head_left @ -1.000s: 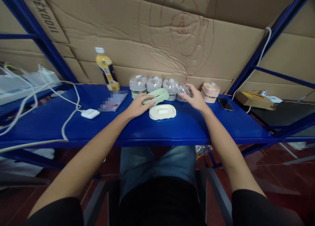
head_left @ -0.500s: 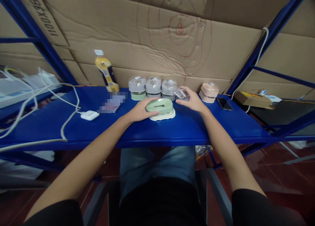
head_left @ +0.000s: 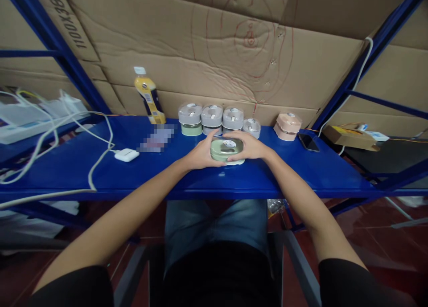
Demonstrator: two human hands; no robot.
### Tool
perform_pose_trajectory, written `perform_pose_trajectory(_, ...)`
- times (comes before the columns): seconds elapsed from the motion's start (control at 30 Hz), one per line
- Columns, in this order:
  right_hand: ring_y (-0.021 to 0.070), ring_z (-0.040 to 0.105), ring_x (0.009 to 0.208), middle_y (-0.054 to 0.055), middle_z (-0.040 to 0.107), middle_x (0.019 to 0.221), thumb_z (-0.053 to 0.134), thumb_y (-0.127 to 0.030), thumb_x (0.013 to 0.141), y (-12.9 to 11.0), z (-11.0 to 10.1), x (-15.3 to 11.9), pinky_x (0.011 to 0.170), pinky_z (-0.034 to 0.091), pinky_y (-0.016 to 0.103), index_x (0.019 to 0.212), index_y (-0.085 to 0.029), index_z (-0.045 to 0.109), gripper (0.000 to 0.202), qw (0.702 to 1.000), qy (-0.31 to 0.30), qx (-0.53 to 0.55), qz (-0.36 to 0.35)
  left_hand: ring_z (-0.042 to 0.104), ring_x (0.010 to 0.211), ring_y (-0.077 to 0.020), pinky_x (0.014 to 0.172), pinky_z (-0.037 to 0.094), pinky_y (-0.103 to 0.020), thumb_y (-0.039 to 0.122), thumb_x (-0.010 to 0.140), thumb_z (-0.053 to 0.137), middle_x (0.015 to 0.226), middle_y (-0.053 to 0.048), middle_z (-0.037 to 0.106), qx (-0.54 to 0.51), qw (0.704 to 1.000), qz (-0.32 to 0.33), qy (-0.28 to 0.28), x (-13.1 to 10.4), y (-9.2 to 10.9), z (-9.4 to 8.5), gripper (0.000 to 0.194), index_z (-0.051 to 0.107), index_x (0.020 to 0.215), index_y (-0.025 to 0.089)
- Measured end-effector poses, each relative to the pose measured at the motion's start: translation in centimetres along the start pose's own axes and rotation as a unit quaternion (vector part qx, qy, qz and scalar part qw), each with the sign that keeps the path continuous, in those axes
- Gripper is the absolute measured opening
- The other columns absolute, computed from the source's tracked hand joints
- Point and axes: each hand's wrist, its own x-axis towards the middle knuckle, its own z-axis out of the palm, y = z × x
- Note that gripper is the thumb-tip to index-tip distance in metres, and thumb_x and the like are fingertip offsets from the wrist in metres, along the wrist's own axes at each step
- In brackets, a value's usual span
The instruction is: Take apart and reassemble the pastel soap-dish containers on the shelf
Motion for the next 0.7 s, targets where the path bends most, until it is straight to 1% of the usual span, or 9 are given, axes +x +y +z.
perform_pose_trajectory(0.1,0.0374,0.069,0.134,0.012,0.073,0.144,0.098,-0.065,0.071,-0.3,-0.5,-0.3,0.122,0.050,0.059,0.151,-0.027,0.070,0.093,1.000,-0.014,-0.006,0.006,0.057,0.152,-0.0531,0.124,0.045,-0.072,0.061,0.063,0.102,0.161,-0.027,0.059,-0.002,1.000,0.011,-0.005,0.0,0.1,0.3,0.145,0.021,0.177,0.022)
perform_pose_trajectory(0.2,0.0377,0.069,0.132,0.013,0.073,0.142,0.097,-0.066,0.072,-0.6,-0.7,-0.6,0.121,0.051,0.060,0.154,-0.026,0.068,0.096,0.999,-0.022,-0.017,0.017,0.058,0.151,-0.0516,0.125,0.046,-0.070,0.056,0.065,0.101,0.160,-0.027,0.058,0.005,1.000,0.025,-0.009,-0.1,0.2,0.4,0.145,0.018,0.178,0.021)
perform_pose_trajectory(0.27,0.0383,0.068,0.132,0.013,0.072,0.143,0.096,-0.067,0.073,-0.7,-0.7,-0.7,0.120,0.051,0.061,0.155,-0.027,0.067,0.096,0.999,-0.031,-0.023,0.025,0.059,0.150,-0.0499,0.125,0.046,-0.069,0.054,0.066,0.100,0.160,-0.027,0.059,0.009,0.999,0.039,-0.012,-0.1,0.2,0.4,0.144,0.016,0.178,0.020)
perform_pose_trajectory(0.37,0.0382,0.069,0.130,0.012,0.071,0.143,0.096,-0.066,0.074,-0.8,-0.6,-0.8,0.119,0.052,0.061,0.157,-0.030,0.066,0.095,0.998,-0.043,-0.025,0.028,0.060,0.149,-0.0495,0.125,0.046,-0.068,0.055,0.065,0.102,0.158,-0.026,0.060,0.004,0.999,0.046,-0.020,0.0,0.0,0.5,0.144,0.018,0.178,0.021)
perform_pose_trajectory(0.5,0.0373,0.069,0.128,0.011,0.070,0.137,0.096,-0.066,0.074,-1.1,-0.2,-0.9,0.117,0.054,0.059,0.159,-0.030,0.065,0.098,0.998,-0.052,-0.037,0.025,0.061,0.148,-0.0508,0.124,0.047,-0.069,0.060,0.062,0.103,0.156,-0.026,0.063,-0.002,0.999,0.044,-0.030,0.2,-0.8,0.7,0.145,0.022,0.176,0.021)
perform_pose_trajectory(0.6,0.0374,0.069,0.128,0.012,0.069,0.137,0.094,-0.066,0.078,-1.4,0.1,-1.2,0.117,0.055,0.058,0.162,-0.029,0.063,0.098,0.997,-0.053,-0.053,0.034,0.061,0.148,-0.0502,0.124,0.047,-0.068,0.061,0.063,0.103,0.157,-0.027,0.063,-0.001,0.998,0.044,-0.034,0.3,-1.1,0.6,0.143,0.024,0.175,0.020)
perform_pose_trajectory(0.7,0.0387,0.070,0.126,0.013,0.067,0.137,0.091,-0.069,0.081,-1.7,0.4,-1.6,0.116,0.056,0.060,0.164,-0.029,0.061,0.097,0.995,-0.043,-0.075,0.053,0.060,0.150,-0.0495,0.125,0.046,-0.066,0.063,0.065,0.101,0.160,-0.028,0.061,0.004,0.999,0.025,-0.033,0.2,-1.1,0.5,0.140,0.026,0.174,0.019)
